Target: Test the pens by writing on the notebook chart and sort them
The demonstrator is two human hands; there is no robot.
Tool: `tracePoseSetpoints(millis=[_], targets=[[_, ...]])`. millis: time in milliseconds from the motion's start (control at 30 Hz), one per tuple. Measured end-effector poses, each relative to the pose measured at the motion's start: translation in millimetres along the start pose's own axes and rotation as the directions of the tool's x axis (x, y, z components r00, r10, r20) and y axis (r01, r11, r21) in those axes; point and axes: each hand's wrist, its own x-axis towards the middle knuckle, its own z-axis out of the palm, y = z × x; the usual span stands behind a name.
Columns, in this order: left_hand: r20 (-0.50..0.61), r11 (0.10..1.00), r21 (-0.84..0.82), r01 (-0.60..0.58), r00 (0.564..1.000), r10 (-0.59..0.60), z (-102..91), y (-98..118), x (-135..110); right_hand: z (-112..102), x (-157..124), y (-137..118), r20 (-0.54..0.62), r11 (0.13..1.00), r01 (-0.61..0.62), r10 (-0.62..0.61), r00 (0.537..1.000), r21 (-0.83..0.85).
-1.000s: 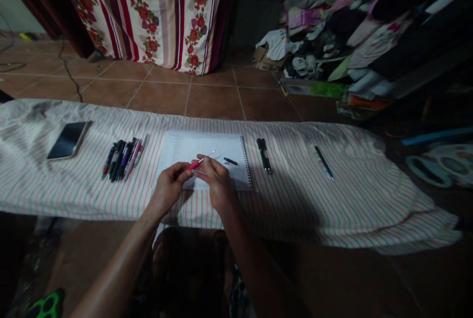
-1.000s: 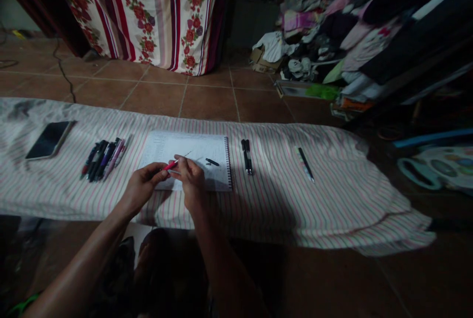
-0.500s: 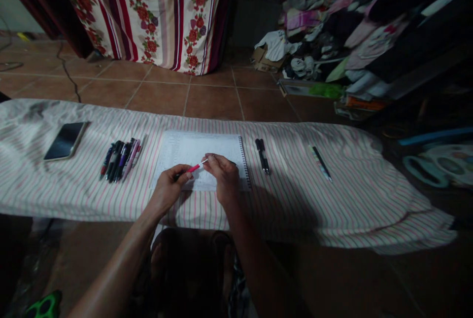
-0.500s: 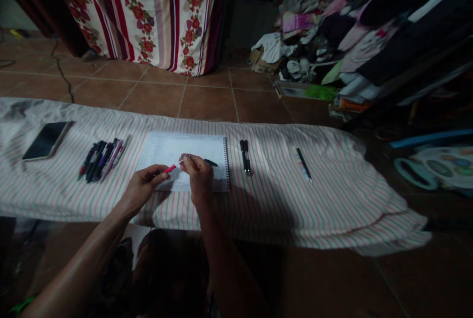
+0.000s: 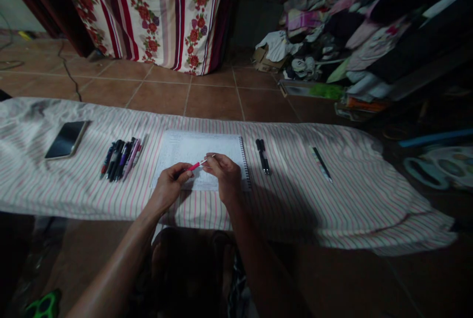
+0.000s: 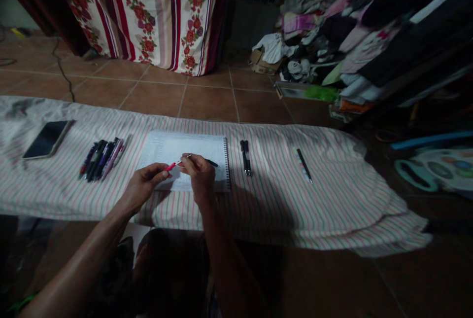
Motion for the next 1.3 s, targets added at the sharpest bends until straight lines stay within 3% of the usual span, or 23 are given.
tracePoseSetpoints(millis=[367,500,767,1033,1300], targets=[[0.016,1.000,0.006,-0.005,1.000,0.005,1.8,-4.4,1.1,-2.6,-0.4,3.3,0.013,0.993,0.088,-0.088,0.996,-0.076],[0.035,1.000,-0.012,-0.001,0.999,0.001,3.1,-1.2,-0.3,-5.6,0.5,-1.8,-0.021,0.994,0.069,-0.071,0.997,-0.080],[0.007,1.000,0.004,-0.009,1.000,0.009,3.2,-1.5,0.6,-6.7,0.4,1.0,0.016,0.985,0.095,-0.093,0.995,-0.143],[0.029,0.999,0.042,-0.010,1.000,0.009,1.8,-1.7,1.0,-4.6,0.4,5.0,0.011,0.990,0.078,-0.078,0.997,-0.117],[0.025,0.995,0.101,-0.021,1.000,0.019,1.2,-4.8,1.7,-3.9,0.2,0.1,0.016,0.997,-0.017,0.018,1.000,-0.070]])
